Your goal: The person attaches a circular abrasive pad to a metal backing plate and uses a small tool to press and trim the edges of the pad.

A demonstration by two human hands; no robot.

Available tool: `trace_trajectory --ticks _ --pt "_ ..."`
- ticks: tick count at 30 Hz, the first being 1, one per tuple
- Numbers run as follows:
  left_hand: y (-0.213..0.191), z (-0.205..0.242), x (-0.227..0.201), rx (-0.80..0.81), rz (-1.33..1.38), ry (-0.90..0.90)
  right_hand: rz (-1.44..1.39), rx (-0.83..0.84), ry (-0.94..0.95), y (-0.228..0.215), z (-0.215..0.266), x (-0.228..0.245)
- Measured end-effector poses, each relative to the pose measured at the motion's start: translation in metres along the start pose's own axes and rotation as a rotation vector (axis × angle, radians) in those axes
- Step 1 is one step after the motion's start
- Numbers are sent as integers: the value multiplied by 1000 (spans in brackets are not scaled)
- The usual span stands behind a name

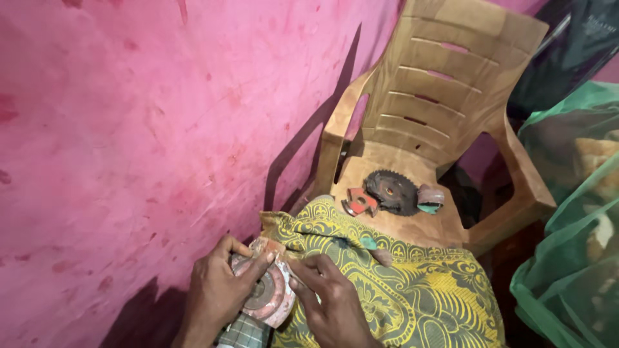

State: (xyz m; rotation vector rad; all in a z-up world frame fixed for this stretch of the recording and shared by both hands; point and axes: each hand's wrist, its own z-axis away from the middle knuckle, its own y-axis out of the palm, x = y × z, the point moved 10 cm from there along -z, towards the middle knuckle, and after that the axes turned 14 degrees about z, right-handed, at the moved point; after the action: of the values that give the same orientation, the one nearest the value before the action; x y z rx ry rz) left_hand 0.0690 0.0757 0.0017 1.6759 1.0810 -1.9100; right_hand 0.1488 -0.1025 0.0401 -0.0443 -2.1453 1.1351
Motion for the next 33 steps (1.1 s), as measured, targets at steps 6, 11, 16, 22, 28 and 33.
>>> trace_trajectory --ticks 6,11,16,22,28,33 --pt "3 3 11 1 -59 -33 3 72 91 8 1 -9" --pt "1 -2 8 -19 -68 46 -29 5 13 7 -5 -5" --pt "4 2 18 -17 -71 -19 57 10 11 5 1 -4" --pt "2 4 12 -7 2 -2 34 4 36 6 0 -2" --pt "-5 2 -6 -37 -38 89 69 -3 -21 2 -4 2" --pt "6 9 22 17 24 -109 73 35 53 7 6 -8"
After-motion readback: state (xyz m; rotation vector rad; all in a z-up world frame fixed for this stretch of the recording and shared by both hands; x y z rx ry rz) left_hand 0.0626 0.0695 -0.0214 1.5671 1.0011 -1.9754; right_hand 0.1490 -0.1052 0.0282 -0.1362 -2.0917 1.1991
